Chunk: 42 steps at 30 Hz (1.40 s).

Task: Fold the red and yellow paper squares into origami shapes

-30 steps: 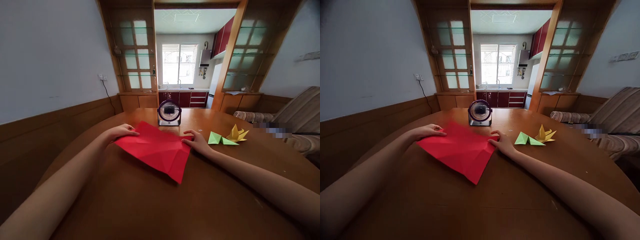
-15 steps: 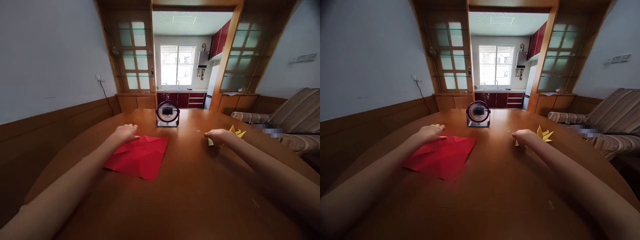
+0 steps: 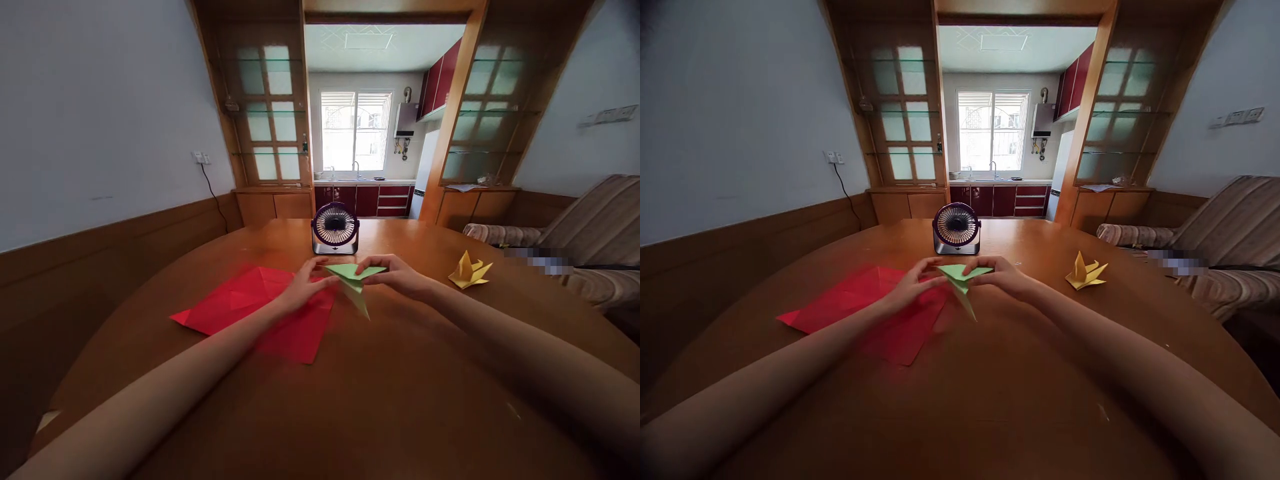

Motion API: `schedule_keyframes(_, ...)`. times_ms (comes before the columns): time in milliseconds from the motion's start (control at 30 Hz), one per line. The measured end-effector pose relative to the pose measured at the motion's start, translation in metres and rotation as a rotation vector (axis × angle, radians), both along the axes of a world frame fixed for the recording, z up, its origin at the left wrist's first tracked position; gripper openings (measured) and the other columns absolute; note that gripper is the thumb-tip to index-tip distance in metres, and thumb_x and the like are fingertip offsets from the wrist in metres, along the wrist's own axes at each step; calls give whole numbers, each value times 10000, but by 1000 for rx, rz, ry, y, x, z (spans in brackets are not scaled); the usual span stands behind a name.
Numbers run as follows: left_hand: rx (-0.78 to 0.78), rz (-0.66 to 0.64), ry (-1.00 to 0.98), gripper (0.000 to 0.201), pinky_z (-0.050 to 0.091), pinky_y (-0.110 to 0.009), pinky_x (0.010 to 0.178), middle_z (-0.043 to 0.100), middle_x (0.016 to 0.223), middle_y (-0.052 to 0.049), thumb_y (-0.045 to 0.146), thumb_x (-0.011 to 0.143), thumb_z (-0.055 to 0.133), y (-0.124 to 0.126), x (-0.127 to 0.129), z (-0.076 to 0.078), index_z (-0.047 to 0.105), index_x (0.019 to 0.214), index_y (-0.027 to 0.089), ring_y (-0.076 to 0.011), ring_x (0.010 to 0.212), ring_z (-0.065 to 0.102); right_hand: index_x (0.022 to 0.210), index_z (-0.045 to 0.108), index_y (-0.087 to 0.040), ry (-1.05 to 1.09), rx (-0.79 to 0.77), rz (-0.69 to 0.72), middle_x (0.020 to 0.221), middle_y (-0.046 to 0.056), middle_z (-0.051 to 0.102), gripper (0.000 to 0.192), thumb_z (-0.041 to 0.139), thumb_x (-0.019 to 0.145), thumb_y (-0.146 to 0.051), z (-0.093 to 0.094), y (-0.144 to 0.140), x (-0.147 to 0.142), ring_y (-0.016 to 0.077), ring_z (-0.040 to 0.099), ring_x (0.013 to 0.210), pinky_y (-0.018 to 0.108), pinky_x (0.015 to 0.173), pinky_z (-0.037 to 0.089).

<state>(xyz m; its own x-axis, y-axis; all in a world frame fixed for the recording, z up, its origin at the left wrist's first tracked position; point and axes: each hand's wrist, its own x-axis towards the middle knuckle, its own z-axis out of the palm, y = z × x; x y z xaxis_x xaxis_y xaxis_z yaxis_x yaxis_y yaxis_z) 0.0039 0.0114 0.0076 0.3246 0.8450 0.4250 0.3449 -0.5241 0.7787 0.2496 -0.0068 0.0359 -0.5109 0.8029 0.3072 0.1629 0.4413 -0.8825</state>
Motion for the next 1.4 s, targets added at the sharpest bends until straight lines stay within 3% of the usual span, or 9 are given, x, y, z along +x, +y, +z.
schedule_keyframes(67,-314,-192,-223,499,492,-334,874,673,1073,-98,364,718,756,-4,9,7,601,1143,155,-217,988,639,862,686,-201,253,-180,71,858,8,670,205,754,678,-262,-12,-3,-14,149,612,818,303,808,453)
schedule_keyframes(167,-519,-167,-429,447,525,-259,750,701,863,-62,252,586,860,-10,15,12,638,953,125,-150,771,670,821,687,-193,438,-322,78,818,9,671,223,791,638,-267,-29,-3,-23,144,621,785,308,802,469)
schedule_keyframes(267,-551,-64,-508,505,523,-221,587,695,761,-36,184,553,880,-12,15,9,608,975,132,-117,606,647,922,670,-201,500,-344,-31,853,15,688,314,810,649,-265,-40,-3,-25,150,640,789,311,794,482)
schedule_keyframes(400,-500,19,-416,450,364,-174,347,616,554,17,324,652,841,-10,16,1,594,972,126,-69,351,476,1061,619,-211,471,-359,-127,901,37,710,474,830,644,-285,-48,-4,-25,174,670,781,322,740,507)
schedule_keyframes(500,-463,6,-451,413,423,-174,407,643,595,0,301,647,846,-11,18,-1,596,923,122,-80,424,547,1011,623,-192,467,-312,-213,857,33,713,453,833,627,-308,-51,-4,-25,174,676,758,307,705,520)
schedule_keyframes(667,-564,-144,-565,607,546,-254,667,720,856,-48,62,523,871,-12,16,3,586,1053,143,-150,713,687,989,560,-197,534,-279,-379,565,-55,627,489,828,606,-339,-52,-1,-22,133,618,520,259,569,496)
schedule_keyframes(900,-682,-177,-661,337,545,-270,680,703,837,-54,-2,646,707,-10,17,8,637,949,129,-148,680,674,878,583,-186,510,-226,-417,385,-93,484,408,775,643,-460,-53,1,-21,84,418,316,230,407,375)
schedule_keyframes(1200,-642,-128,-637,161,493,-220,544,631,707,-6,90,712,619,-18,24,16,587,858,147,-114,562,597,749,537,-194,460,-264,-416,424,-86,476,438,761,652,-558,-52,-3,-24,88,446,338,222,380,373)
schedule_keyframes(1400,-724,-148,-536,564,538,-293,643,687,834,-40,-26,531,728,-19,17,19,543,1027,166,-169,656,671,593,411,-219,449,-207,-439,386,-79,386,544,678,670,-686,-51,0,-22,85,412,327,213,355,329)
